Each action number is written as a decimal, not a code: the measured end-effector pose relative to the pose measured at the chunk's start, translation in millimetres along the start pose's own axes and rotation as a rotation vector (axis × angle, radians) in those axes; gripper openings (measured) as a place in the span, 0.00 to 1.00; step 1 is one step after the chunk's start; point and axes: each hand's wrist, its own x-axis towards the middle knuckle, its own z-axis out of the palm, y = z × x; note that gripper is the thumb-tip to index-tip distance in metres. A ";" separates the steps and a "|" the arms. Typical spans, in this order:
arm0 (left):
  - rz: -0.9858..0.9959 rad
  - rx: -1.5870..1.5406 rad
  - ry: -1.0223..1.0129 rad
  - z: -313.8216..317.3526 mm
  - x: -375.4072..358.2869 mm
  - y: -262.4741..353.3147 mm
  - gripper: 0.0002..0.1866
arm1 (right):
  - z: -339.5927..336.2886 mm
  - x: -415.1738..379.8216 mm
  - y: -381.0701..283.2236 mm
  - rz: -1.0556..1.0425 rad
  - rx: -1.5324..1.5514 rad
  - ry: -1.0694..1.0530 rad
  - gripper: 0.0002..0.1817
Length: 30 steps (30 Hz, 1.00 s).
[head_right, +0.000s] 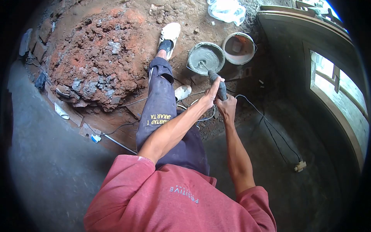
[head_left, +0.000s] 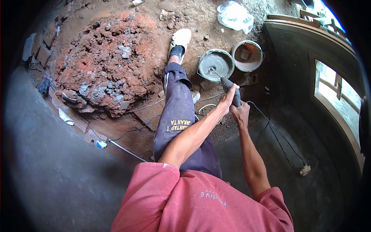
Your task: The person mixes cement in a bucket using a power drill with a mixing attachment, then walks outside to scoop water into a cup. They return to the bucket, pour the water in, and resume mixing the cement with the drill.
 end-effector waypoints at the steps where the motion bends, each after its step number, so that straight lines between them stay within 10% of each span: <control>1: 0.008 -0.011 0.006 -1.1 1.3 1.8 0.31 | 1.0 1.8 -3.4 -0.003 -0.002 0.001 0.17; 30: 0.089 0.063 -0.096 5.7 8.1 26.4 0.27 | 1.3 22.2 -2.0 -0.051 0.012 0.084 0.16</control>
